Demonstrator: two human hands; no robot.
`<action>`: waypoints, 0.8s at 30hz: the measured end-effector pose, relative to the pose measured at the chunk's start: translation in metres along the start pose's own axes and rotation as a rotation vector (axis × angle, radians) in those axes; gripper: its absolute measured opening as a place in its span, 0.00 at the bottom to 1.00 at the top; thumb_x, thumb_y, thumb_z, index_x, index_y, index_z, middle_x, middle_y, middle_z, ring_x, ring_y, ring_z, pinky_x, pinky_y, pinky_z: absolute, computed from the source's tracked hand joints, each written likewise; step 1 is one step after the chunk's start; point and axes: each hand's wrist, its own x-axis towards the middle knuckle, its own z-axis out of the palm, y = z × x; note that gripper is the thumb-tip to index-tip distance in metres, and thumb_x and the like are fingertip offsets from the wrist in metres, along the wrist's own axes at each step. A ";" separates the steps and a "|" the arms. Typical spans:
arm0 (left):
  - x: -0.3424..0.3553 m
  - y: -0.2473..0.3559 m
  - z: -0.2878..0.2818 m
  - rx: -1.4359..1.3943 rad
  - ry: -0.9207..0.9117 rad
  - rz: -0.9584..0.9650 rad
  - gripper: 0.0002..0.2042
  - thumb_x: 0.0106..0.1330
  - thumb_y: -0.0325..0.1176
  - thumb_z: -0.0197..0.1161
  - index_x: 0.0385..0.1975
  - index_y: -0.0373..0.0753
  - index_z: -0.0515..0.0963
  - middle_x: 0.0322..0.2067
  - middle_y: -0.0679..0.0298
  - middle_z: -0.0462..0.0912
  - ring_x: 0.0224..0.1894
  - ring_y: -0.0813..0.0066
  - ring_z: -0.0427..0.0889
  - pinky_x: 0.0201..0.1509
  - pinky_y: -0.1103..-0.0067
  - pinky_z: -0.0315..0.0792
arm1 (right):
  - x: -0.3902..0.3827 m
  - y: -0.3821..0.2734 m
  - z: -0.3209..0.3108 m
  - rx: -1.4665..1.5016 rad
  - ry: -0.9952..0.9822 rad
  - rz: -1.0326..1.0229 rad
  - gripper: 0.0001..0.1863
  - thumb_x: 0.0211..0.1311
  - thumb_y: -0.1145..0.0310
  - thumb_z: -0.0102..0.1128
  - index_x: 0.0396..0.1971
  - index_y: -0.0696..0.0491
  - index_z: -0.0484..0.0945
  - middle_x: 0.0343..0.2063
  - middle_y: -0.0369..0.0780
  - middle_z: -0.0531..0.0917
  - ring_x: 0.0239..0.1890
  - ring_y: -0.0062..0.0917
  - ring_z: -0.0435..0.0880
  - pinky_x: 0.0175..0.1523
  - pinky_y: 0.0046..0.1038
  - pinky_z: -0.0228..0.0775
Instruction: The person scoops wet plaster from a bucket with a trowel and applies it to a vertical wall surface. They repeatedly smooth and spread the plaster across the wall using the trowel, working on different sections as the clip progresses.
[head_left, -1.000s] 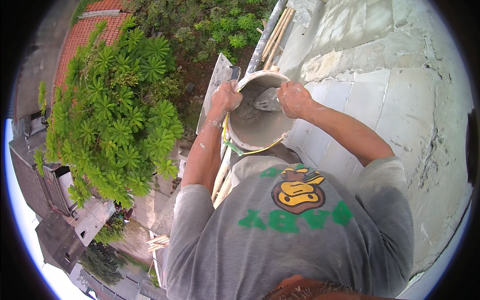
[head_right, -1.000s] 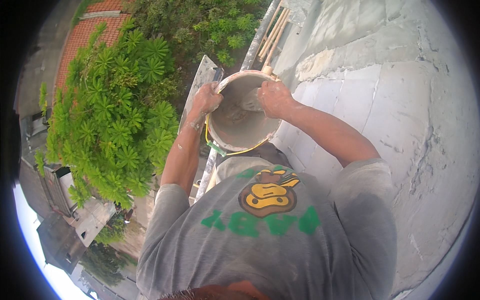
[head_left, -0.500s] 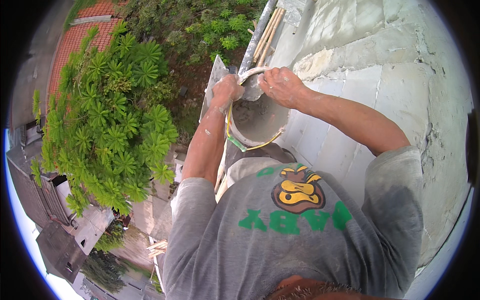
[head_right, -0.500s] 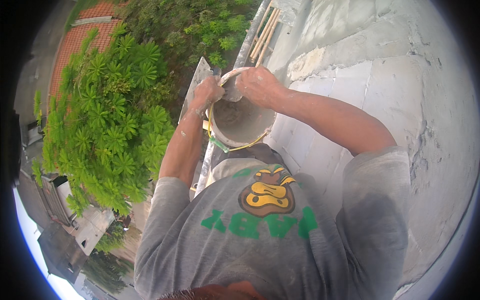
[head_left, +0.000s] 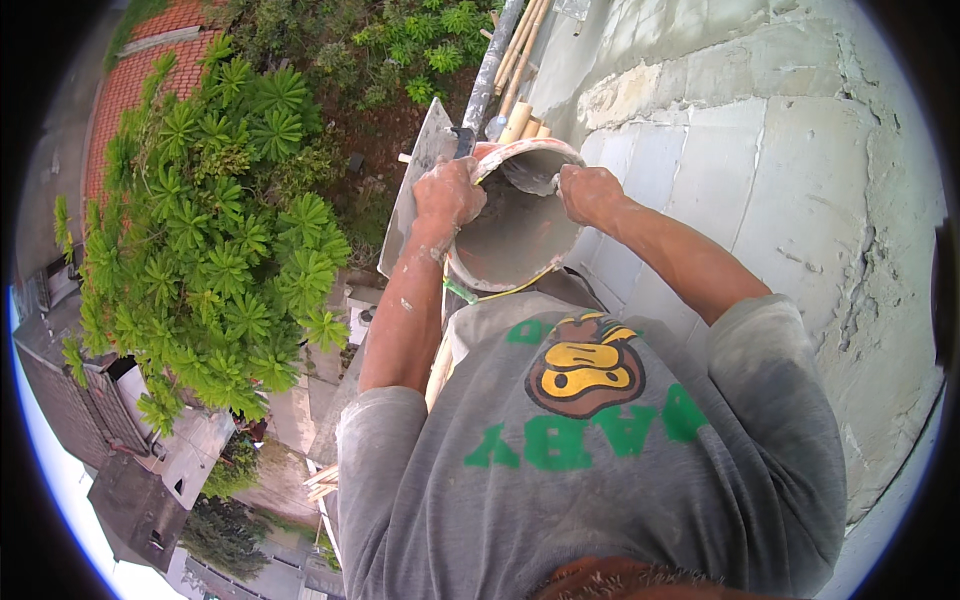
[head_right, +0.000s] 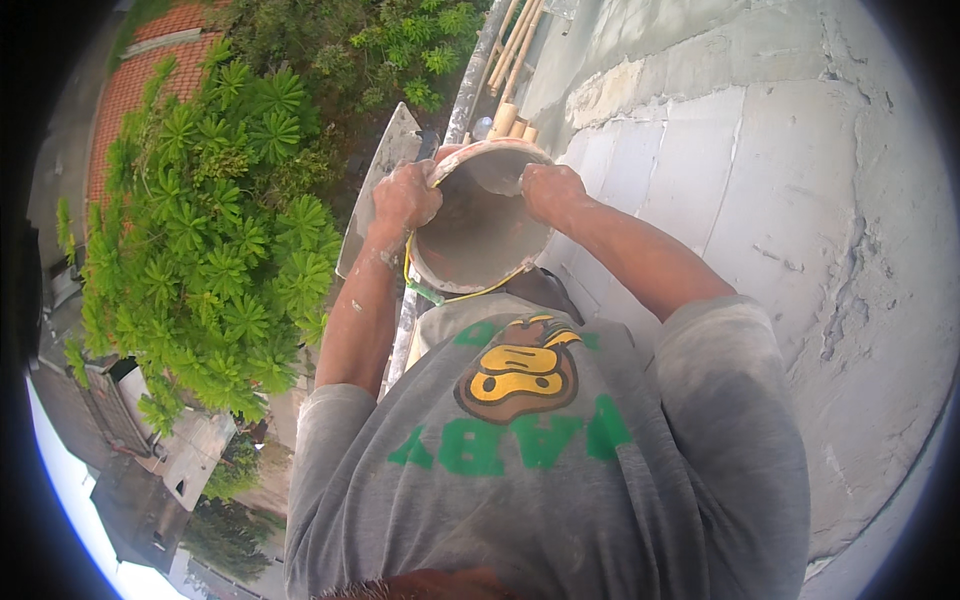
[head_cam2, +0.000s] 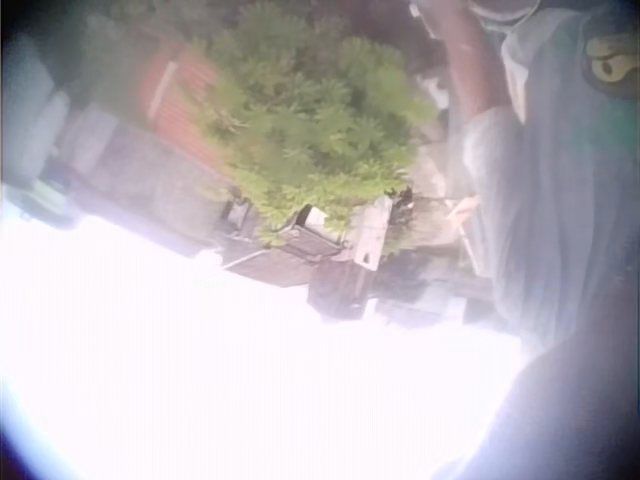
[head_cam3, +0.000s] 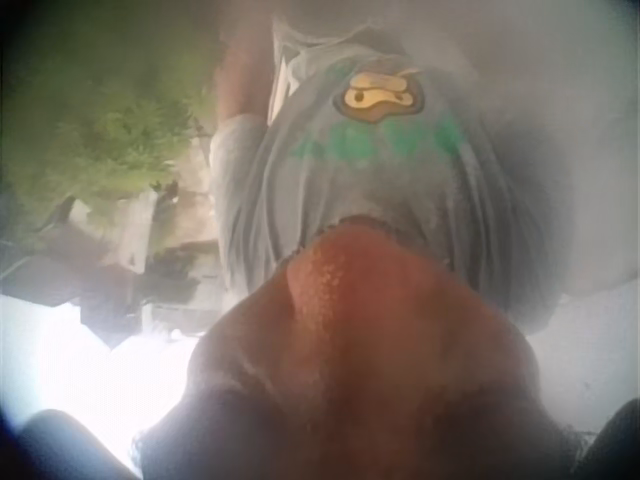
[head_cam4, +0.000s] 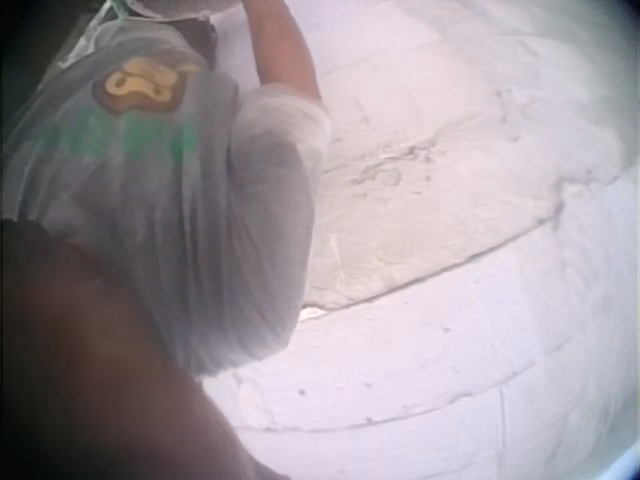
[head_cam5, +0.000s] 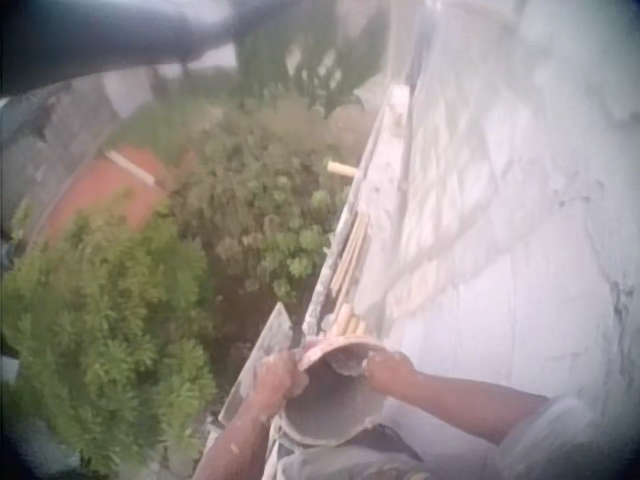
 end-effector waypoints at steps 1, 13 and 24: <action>-0.002 0.002 0.000 -0.003 -0.024 -0.011 0.16 0.54 0.32 0.60 0.44 0.48 0.83 0.41 0.51 0.82 0.46 0.52 0.82 0.52 0.62 0.74 | -0.004 0.000 0.004 0.016 -0.026 0.014 0.13 0.61 0.69 0.54 0.42 0.59 0.79 0.38 0.47 0.86 0.42 0.37 0.87 0.47 0.35 0.79; -0.012 0.021 0.025 -0.052 0.049 0.069 0.16 0.52 0.33 0.63 0.44 0.48 0.83 0.41 0.51 0.79 0.45 0.51 0.82 0.51 0.62 0.75 | -0.015 0.003 0.014 -0.092 -0.464 -0.025 0.24 0.49 0.72 0.63 0.50 0.62 0.76 0.41 0.51 0.85 0.45 0.39 0.86 0.49 0.37 0.79; 0.007 0.021 0.014 -0.126 0.091 0.028 0.21 0.56 0.31 0.58 0.48 0.62 0.83 0.40 0.50 0.82 0.44 0.53 0.83 0.50 0.64 0.76 | -0.015 -0.015 0.048 0.062 -0.381 -0.343 0.15 0.50 0.68 0.65 0.35 0.63 0.83 0.38 0.52 0.85 0.42 0.40 0.86 0.45 0.37 0.78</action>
